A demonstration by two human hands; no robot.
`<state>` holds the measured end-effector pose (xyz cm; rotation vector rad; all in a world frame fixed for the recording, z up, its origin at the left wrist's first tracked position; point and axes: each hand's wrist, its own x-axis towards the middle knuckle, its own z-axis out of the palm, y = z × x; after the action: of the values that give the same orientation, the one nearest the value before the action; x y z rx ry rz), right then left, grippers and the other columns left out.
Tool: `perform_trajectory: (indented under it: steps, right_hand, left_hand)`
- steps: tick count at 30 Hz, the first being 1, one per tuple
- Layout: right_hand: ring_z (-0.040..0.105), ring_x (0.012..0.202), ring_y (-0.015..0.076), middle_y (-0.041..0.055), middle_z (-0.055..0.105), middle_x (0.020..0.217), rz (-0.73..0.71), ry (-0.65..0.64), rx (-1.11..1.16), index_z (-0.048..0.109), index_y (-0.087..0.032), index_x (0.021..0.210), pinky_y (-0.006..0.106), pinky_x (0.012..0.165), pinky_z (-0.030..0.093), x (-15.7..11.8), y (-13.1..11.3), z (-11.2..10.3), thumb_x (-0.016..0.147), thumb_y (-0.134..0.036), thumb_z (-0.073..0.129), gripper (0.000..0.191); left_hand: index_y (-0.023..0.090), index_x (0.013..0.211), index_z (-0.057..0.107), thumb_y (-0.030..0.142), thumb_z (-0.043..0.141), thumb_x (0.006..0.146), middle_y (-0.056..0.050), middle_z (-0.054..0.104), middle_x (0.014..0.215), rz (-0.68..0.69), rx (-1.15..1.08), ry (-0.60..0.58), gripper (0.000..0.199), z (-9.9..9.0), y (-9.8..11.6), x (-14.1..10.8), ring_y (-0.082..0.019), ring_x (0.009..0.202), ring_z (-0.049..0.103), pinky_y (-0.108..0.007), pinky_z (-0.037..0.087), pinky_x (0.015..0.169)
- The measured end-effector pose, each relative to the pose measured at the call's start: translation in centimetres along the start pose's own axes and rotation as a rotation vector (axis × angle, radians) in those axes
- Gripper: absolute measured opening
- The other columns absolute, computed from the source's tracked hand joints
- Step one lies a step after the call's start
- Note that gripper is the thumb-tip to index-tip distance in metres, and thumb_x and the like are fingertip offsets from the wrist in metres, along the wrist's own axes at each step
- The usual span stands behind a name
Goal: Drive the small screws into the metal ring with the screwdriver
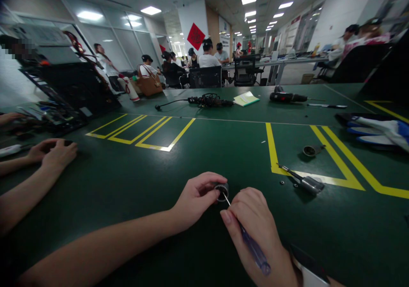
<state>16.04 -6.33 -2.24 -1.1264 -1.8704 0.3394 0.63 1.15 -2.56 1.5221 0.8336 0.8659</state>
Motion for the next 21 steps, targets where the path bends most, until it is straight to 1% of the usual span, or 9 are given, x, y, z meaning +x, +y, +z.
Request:
perform_trajectory:
  steps: [4, 9, 13, 18, 21]
  right_hand:
    - [0.053, 0.065, 0.0165, 0.0008, 0.055, 0.07, -0.06, 0.009, -0.033, 0.052, -0.022, 0.073, 0.032, 0.064, 0.043, 0.2, 0.02, 0.07, 0.091, -0.016, 0.046, 0.02]
    - [0.055, 0.065, 0.0173, 0.0006, 0.057, 0.067, -0.126, 0.074, -0.086, 0.051, -0.022, 0.073, 0.034, 0.07, 0.045, 0.48, 0.03, 0.18, 0.089, -0.014, 0.049, 0.018]
    - [0.056, 0.067, 0.0175, 0.0009, 0.058, 0.067, -0.141, 0.049, -0.135, 0.051, -0.022, 0.072, 0.035, 0.073, 0.045, 0.48, -0.13, 0.11, 0.087, -0.013, 0.05, 0.018]
    - [0.055, 0.065, 0.0173, 0.0014, 0.057, 0.067, -0.151, 0.024, -0.122, 0.052, -0.021, 0.072, 0.034, 0.068, 0.046, 0.52, -0.37, -0.13, 0.088, -0.013, 0.048, 0.018]
    - [0.054, 0.064, 0.0172, 0.0015, 0.057, 0.067, -0.15, 0.02, -0.113, 0.052, -0.021, 0.072, 0.033, 0.065, 0.045, 0.57, -0.43, -0.19, 0.088, -0.013, 0.048, 0.019]
  left_hand:
    - [0.013, 0.089, 0.068, 0.009, 0.054, 0.074, -0.008, 0.065, 0.096, 0.063, 0.076, 0.02, 0.022, 0.04, -0.19, 0.08, -0.016, 0.078, 0.064, -0.028, 0.054, 0.068]
    - [0.014, 0.09, 0.07, 0.009, 0.052, 0.074, -0.009, 0.068, 0.096, 0.151, 0.171, 0.054, 0.025, 0.07, -0.54, 0.23, -0.016, 0.079, 0.065, -0.027, 0.055, 0.068]
    - [0.011, 0.093, 0.07, 0.009, 0.052, 0.075, -0.011, 0.068, 0.096, 0.181, 0.21, 0.051, 0.026, 0.02, -0.58, 0.24, -0.016, 0.078, 0.066, -0.028, 0.056, 0.067]
    - [0.011, 0.093, 0.07, 0.007, 0.05, 0.075, -0.011, 0.07, 0.095, 0.223, 0.295, 0.044, 0.027, -0.03, -0.14, 0.21, -0.016, 0.079, 0.067, -0.027, 0.056, 0.068]
    - [0.011, 0.091, 0.071, 0.005, 0.05, 0.073, -0.01, 0.071, 0.094, 0.227, 0.302, 0.041, 0.028, -0.03, 0.06, 0.2, -0.017, 0.08, 0.067, -0.026, 0.055, 0.069]
